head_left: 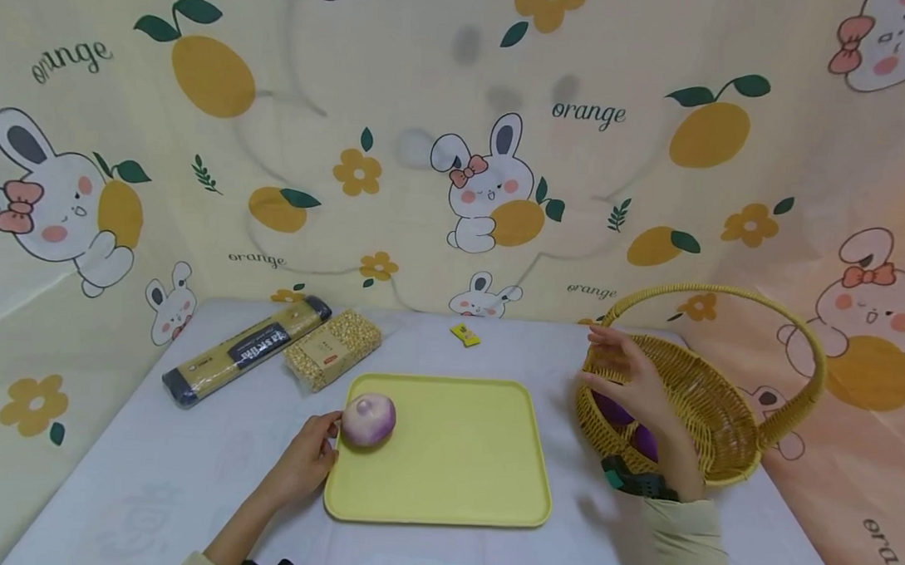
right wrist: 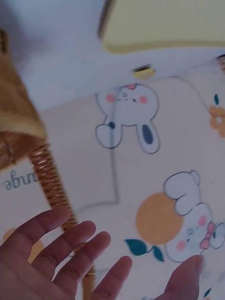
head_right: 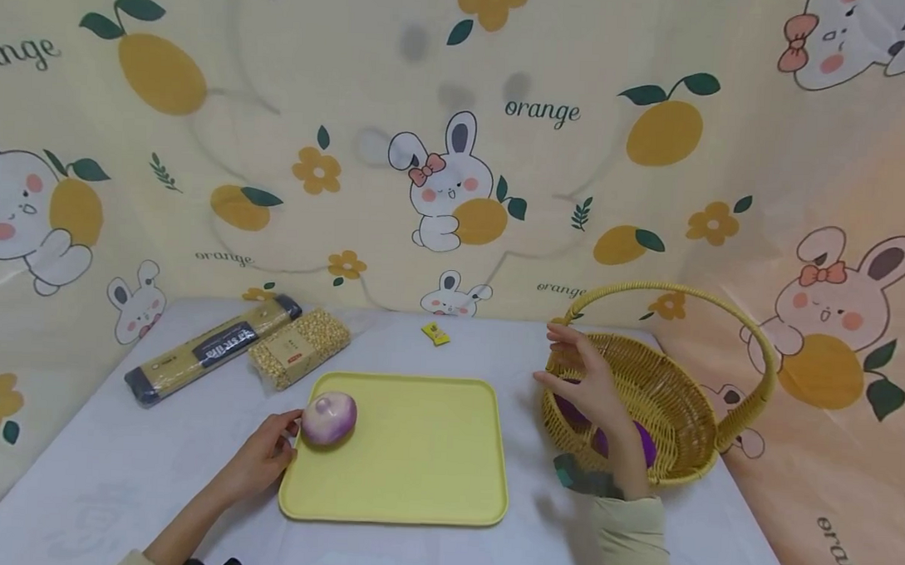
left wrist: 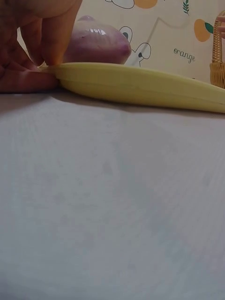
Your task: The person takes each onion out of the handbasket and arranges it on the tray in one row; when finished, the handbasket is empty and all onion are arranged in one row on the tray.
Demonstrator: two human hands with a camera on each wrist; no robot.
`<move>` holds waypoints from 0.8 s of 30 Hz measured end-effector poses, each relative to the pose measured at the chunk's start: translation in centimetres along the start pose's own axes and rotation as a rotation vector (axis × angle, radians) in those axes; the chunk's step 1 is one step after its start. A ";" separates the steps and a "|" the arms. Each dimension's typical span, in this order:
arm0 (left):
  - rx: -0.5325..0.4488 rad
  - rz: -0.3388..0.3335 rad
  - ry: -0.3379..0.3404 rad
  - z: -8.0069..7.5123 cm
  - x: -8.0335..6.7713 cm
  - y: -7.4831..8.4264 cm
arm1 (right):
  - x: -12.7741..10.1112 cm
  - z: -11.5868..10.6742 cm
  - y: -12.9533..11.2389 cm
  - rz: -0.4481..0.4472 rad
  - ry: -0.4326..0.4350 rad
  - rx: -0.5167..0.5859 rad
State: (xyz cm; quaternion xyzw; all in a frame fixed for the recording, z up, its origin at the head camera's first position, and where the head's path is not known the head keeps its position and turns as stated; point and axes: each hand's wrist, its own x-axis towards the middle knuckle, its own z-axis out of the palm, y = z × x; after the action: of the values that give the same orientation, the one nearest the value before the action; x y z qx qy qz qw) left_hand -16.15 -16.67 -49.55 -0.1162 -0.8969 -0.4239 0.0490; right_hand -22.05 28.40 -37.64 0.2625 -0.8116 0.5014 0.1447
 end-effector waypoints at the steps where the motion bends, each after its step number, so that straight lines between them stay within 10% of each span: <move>1: -0.002 0.005 0.003 0.0 0.0 0.0 | -0.1 -0.3 0.5 0.000 0.008 0.002; 24: -0.030 -0.048 -0.037 -0.2 0.1 0.3 | -1.7 -4.1 3.1 0.139 0.077 -0.053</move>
State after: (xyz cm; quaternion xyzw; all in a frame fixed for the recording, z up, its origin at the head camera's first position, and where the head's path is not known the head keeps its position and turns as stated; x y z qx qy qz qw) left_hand -16.17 -16.62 -49.15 -0.1034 -0.8937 -0.4361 0.0204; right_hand -22.57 33.63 -38.94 0.1819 -0.8347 0.4985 0.1475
